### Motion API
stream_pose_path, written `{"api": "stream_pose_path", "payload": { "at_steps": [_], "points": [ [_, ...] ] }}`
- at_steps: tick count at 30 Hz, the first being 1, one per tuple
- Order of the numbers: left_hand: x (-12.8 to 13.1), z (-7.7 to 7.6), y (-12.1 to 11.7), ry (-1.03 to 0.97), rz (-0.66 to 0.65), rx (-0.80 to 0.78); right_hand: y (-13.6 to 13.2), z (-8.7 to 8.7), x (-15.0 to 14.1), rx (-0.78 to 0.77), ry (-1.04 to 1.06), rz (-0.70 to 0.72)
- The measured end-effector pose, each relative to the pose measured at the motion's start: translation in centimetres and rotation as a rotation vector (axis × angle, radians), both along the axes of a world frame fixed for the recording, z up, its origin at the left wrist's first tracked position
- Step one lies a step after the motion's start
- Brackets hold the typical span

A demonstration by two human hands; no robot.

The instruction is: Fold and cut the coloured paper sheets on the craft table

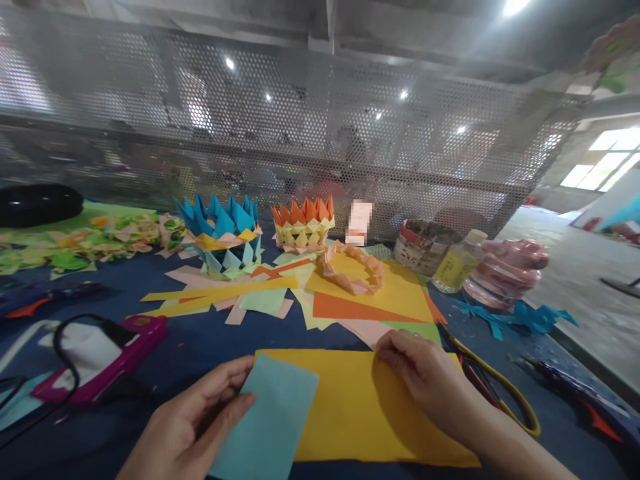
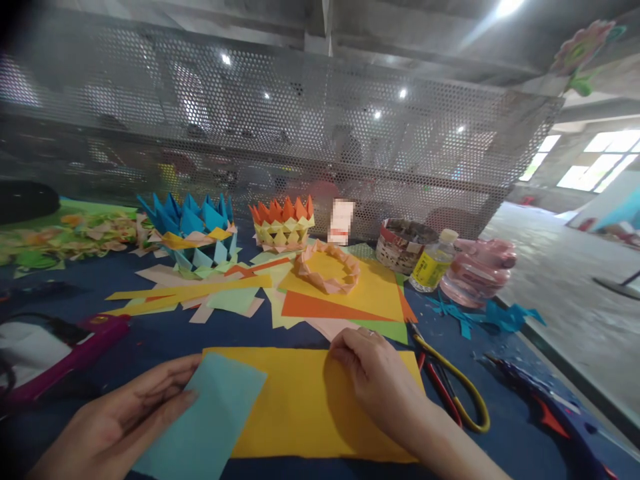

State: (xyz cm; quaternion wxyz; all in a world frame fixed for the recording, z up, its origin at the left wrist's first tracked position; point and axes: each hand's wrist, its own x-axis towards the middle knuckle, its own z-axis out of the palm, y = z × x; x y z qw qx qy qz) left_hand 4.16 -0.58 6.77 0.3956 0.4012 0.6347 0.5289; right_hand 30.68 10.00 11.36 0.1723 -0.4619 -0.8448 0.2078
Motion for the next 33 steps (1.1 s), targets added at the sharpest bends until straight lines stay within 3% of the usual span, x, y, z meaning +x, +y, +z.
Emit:
{"api": "stream_pose_path", "payload": {
  "at_steps": [7, 11, 17, 20, 25, 33],
  "points": [
    [0.5, 0.7, 0.4, -0.024, 0.038, 0.014, -0.4, 0.2, 0.0, -0.018, 0.017, -0.013],
    [0.3, 0.3, 0.5, -0.032, 0.083, 0.018, -0.7, 0.6, -0.1, -0.044, 0.027, -0.007],
    [-1.1, -1.7, 0.8, -0.034, -0.070, -0.011, -1.2, 0.9, -0.2, -0.052, 0.035, 0.010],
    [-1.2, -2.1, 0.8, 0.007, -0.076, -0.009, -1.2, 0.9, -0.2, -0.063, 0.054, 0.034],
    [-0.7, -2.0, 0.9, 0.070, -0.066, 0.007, -1.0, 1.0, -0.9, -0.073, 0.021, 0.045],
    [0.4, -1.4, 0.5, -0.031, -0.111, 0.016, -1.2, 1.4, -3.9, -0.002, 0.003, 0.162]
  ]
}}
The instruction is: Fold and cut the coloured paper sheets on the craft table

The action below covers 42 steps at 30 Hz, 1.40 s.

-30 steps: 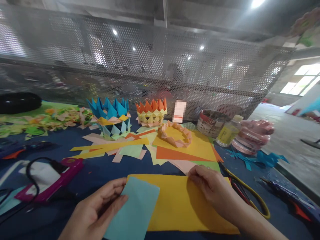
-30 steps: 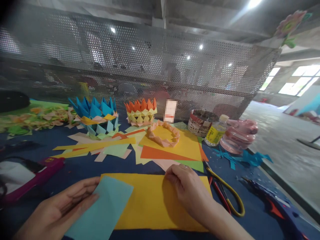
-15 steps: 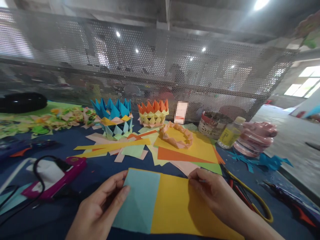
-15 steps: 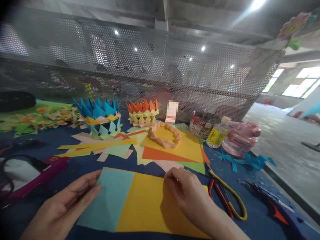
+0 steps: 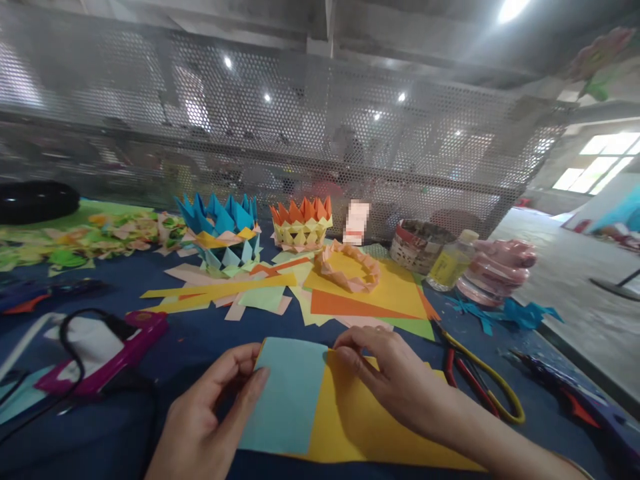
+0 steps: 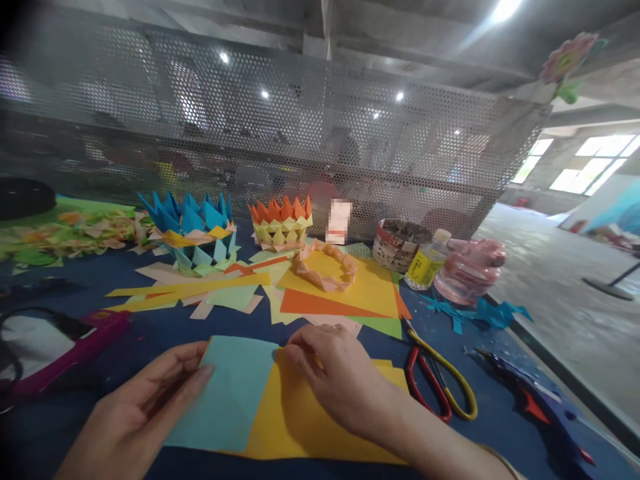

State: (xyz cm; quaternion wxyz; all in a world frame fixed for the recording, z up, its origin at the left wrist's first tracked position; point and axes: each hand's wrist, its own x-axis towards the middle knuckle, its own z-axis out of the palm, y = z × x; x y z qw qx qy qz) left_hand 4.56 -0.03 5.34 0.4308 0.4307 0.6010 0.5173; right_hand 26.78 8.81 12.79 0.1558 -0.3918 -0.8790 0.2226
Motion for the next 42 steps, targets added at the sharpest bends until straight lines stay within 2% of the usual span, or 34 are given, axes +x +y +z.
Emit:
{"api": "stream_pose_path", "payload": {
  "at_steps": [6, 9, 14, 18, 27, 34, 42],
  "points": [
    [0.9, 1.5, -0.7, -0.016, 0.064, 0.010, -0.1, -0.1, -1.9, 0.016, -0.033, 0.052],
    [1.0, 2.0, -0.9, -0.050, 0.040, 0.007, -0.2, -0.4, -2.3, 0.025, -0.007, 0.029],
    [0.1, 1.7, -0.6, -0.132, -0.099, -0.011, 0.0, -0.7, -2.5, -0.030, 0.019, 0.023],
    [-0.8, 1.4, -0.7, -0.216, -0.186, -0.051, 0.1, -0.6, -2.2, 0.007, 0.023, 0.028],
    [-0.6, 0.9, -0.6, -0.537, -0.136, -0.084, 0.4, -0.4, -2.0, 0.008, 0.040, 0.014],
    [-0.5, 1.5, -0.6, -0.342, -0.180, -0.056, 0.4, -0.6, -2.0, 0.012, 0.042, 0.008],
    [-0.2, 1.4, -0.5, -0.421, -0.189, -0.060, 0.5, -0.6, -2.0, 0.002, 0.047, 0.013]
  ]
}}
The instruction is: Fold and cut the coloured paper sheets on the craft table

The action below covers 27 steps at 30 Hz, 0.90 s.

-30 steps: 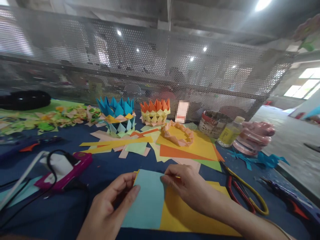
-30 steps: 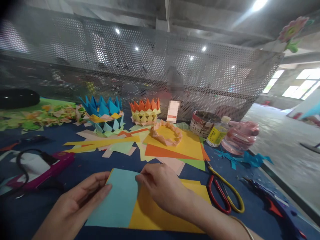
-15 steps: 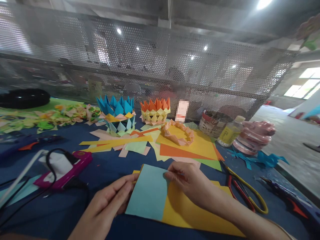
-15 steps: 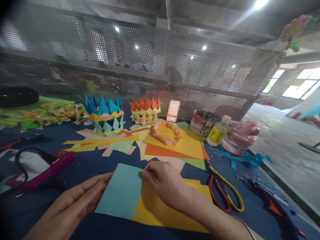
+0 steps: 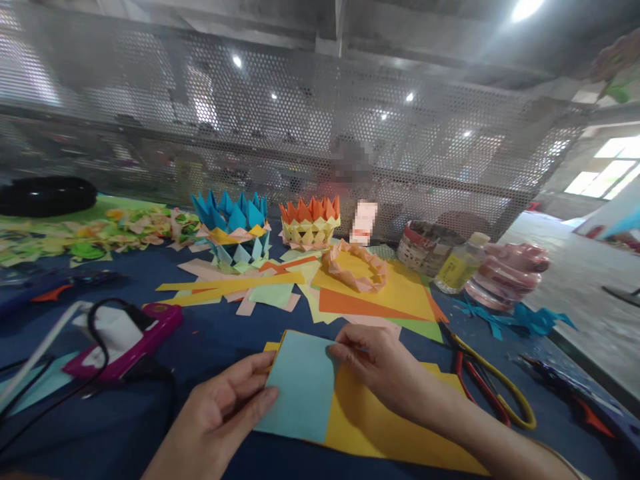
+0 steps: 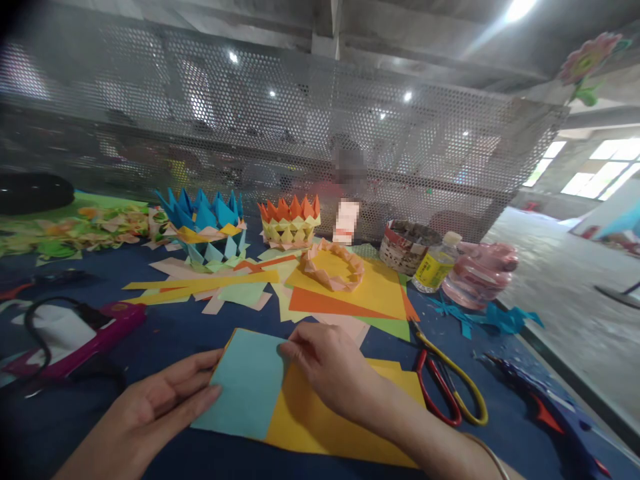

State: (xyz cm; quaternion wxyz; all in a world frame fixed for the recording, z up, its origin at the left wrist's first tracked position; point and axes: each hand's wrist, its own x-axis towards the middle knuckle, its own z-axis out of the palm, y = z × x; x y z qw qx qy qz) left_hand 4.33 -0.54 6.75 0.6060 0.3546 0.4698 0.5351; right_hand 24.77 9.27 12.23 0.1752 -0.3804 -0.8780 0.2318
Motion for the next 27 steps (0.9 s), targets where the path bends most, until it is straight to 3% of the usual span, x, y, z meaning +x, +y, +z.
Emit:
{"api": "stream_pose_path", "payload": {
  "at_steps": [19, 27],
  "points": [
    [0.0, 0.6, -0.1, 0.080, 0.006, -0.001, 0.0, -0.1, -0.3, -0.005, -0.009, -0.030],
    [-0.7, -0.3, 0.3, 0.067, -0.121, 0.019, 0.0, -0.6, -0.2, -0.019, 0.024, -0.018]
  ]
}}
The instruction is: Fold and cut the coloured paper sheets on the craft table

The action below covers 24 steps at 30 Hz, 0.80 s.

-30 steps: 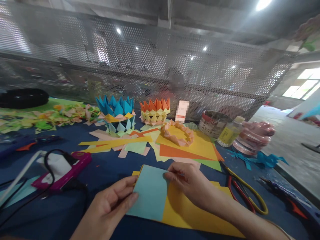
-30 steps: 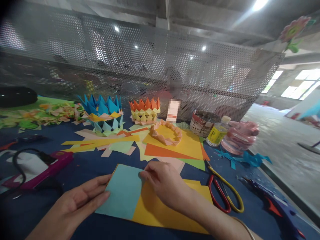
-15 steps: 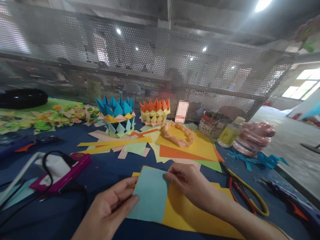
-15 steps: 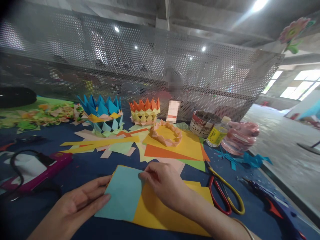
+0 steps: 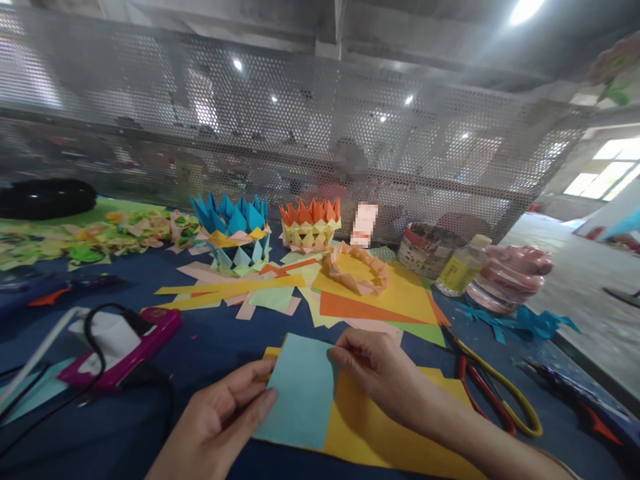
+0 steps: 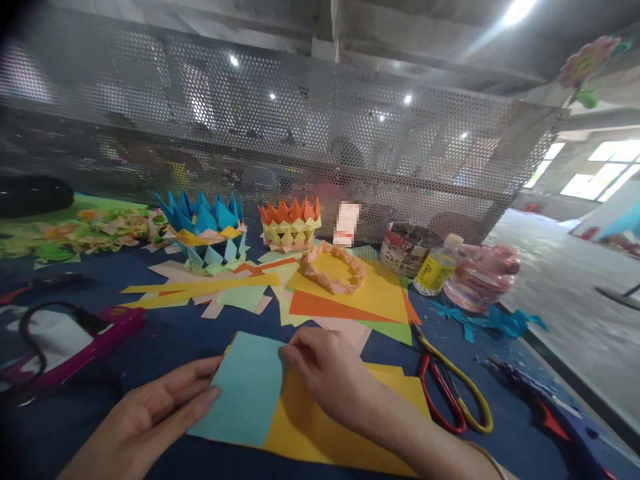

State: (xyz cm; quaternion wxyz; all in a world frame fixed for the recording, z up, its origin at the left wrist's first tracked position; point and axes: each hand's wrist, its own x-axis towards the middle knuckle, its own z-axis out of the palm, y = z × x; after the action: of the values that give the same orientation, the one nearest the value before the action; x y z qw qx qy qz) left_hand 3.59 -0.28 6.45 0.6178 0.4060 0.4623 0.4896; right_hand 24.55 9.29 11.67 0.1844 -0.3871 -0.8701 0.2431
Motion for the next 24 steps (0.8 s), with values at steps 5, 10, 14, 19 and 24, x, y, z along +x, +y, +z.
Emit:
{"api": "stream_pose_path", "payload": {
  "at_steps": [5, 10, 14, 19, 24],
  "points": [
    [0.52, 0.56, -0.11, -0.034, 0.063, -0.011, -0.13, -0.01, 0.16, 0.003, 0.013, 0.011],
    [0.29, 0.62, -0.25, 0.071, 0.094, -0.007, -0.13, 0.09, 0.16, 0.014, 0.012, 0.015],
    [-0.13, 0.02, -0.32, 0.175, 0.081, 0.017, -0.02, 0.12, 0.12, -0.010, 0.027, 0.037],
    [0.04, -0.13, -0.22, 0.255, 0.110, -0.003, -0.07, 0.12, 0.19, -0.047, 0.048, 0.046],
    [0.39, 0.37, -0.23, 0.257, 0.098, -0.046, -0.20, 0.21, 0.28, -0.112, 0.051, 0.051]
  ]
}}
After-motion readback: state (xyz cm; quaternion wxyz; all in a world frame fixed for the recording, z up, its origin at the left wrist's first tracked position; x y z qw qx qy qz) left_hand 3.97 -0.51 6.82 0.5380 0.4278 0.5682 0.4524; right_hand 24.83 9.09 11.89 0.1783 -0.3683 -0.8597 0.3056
